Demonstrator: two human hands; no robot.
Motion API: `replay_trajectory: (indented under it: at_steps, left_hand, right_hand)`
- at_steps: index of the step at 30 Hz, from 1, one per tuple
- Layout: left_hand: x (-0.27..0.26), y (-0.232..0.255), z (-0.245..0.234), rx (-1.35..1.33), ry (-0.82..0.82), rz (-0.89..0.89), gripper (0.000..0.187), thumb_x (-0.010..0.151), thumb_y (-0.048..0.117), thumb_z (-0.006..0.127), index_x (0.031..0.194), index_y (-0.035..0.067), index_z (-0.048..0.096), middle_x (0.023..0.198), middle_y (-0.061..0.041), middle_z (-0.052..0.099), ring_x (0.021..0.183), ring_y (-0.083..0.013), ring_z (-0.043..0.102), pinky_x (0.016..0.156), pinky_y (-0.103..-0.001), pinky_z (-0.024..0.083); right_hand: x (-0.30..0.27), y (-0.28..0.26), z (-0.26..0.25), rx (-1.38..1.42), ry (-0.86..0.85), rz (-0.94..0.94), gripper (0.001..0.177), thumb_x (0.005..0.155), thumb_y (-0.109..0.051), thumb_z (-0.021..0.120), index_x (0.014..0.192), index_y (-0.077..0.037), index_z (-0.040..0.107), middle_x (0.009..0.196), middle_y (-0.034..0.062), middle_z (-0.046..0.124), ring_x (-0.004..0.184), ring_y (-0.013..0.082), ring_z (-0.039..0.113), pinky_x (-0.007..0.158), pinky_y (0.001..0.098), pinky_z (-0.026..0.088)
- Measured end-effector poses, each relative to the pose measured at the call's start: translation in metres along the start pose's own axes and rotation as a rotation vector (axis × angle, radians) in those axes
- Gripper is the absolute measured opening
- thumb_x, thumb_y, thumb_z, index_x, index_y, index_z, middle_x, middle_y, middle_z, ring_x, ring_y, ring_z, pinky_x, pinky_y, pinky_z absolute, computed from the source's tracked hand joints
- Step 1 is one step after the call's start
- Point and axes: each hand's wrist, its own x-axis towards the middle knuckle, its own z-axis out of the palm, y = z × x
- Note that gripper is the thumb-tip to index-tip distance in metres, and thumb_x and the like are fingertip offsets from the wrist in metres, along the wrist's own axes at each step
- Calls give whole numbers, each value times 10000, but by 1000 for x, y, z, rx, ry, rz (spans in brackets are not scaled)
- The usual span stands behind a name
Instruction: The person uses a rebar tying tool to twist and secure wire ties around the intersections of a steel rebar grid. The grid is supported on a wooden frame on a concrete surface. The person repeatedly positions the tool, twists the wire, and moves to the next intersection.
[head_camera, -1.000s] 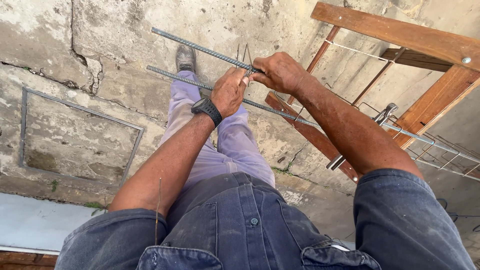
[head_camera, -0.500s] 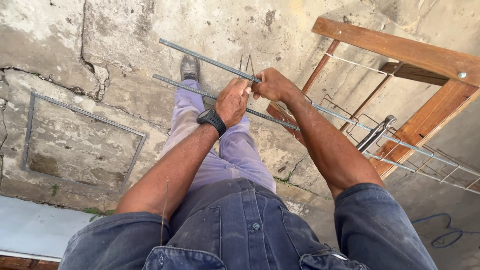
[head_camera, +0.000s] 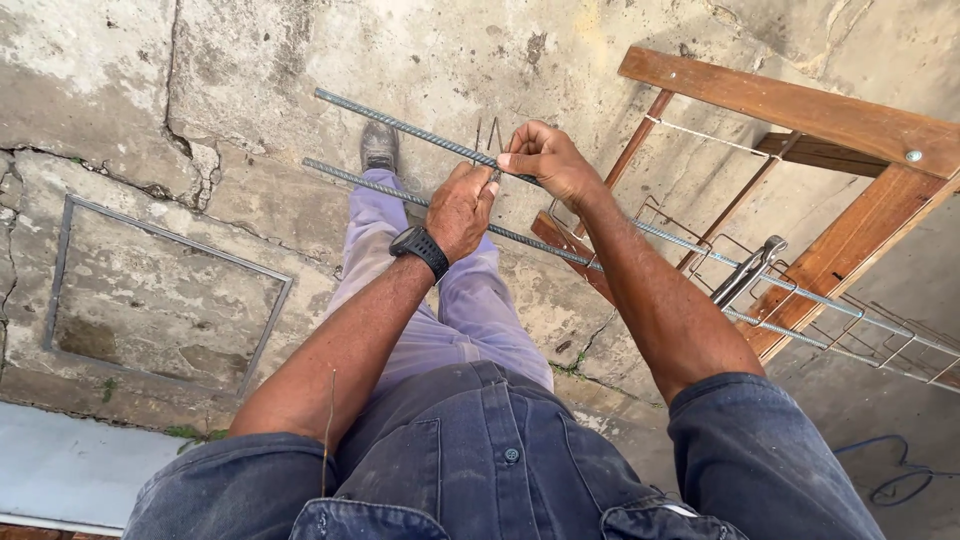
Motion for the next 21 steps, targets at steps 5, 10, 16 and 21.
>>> replay_trajectory:
  at_steps: [5,10,16,21]
  left_hand:
    - [1,6,-5,13,-6,-45,235,1021,273,501,1172,159,641,1010,-133,590,958,-441,638,818,-503,556]
    - [8,22,-15,145,-30,-99,187,949,248,567,892,97,661,864,-200,616,895,-468,660,760,-525,552]
    - [23,17,-12,275,-77,-137,215,910,230,559,806,85,678,739,-184,668,815,-439,700,697,-474,567]
    - [28,42,-32,312,-239,-285,321,874,319,530,866,81,745,839,-211,719,927,-424,706,768,-485,575]
  right_hand:
    - [-39,-33,30,-470,307,-515,170,871,-210,834,854,-166,671,711,24,665,783,237,601,787,345,499]
    - [-46,-31,29,-708,351,-795,155,918,-181,779,854,-145,643,775,35,630,831,279,602,788,394,508]
    - [-42,-19,32,-915,362,-755,120,929,-208,717,866,-143,638,799,31,575,920,246,610,787,373,534]
    - [-45,-33,24,-771,284,-753,289,774,-217,823,921,-127,592,811,96,566,895,341,618,779,449,534]
